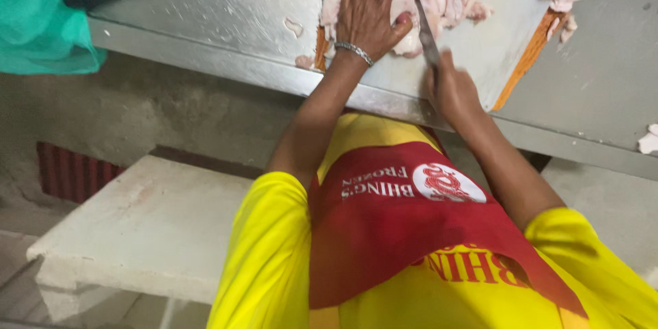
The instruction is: The person slices pieces of raw meat into smaller portions using a large knife on a cutting board, frequently moving sliced and unsliced pieces on the metal workspace and using a honing rod to sharpen the blade.
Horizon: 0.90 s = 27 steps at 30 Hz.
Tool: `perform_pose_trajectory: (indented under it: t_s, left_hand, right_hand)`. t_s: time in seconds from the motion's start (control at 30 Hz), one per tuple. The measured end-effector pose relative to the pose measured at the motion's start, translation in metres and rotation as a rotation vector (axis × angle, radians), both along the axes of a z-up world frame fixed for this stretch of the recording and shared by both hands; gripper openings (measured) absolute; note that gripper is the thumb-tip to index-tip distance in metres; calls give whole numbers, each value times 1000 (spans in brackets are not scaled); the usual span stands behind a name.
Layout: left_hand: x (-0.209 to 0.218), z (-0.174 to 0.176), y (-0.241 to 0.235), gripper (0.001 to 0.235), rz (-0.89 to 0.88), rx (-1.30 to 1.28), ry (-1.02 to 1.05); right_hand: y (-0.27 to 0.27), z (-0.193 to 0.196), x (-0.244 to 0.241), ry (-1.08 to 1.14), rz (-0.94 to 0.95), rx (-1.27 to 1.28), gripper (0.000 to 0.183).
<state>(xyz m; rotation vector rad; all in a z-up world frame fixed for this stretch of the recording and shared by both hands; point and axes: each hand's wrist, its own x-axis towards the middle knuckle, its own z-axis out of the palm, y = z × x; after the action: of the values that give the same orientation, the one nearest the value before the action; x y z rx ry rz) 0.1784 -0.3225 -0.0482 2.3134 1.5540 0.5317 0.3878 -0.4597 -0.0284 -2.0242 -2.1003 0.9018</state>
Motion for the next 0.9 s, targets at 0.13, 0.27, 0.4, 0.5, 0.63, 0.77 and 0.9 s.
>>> perform_pose_trajectory:
  t_s: [0.13,0.27,0.4,0.5,0.63,0.77,0.9]
  left_hand:
    - [-1,7,-1,66,32,24,-52]
    - [-4,6,1,66,0,58,-67]
    - [-5,1,-6,65,-51,49,-67]
    - [-4,-15,-20,65,-35,202,-28]
    - [-6,-44,-45,71,-82,255,-62]
    - [-8,-50,-57,66,-103,228,-66]
    - [1,-44,-48,61,11,261,-83]
  right_hand:
    - [-62,21,17,-96,-126,-165,43]
    - [-9,-4,-3,-80,-83,-58,41]
    - [49,6,-23,-44,-124,-22,38]
    - [45,43,-19,137,-117,31,30]
    - [6,92,1,134,-228,-66,28]
    - [-27,114,1,38,-262,20,25]
    - [-33,107,-15,88,-276,100,24]
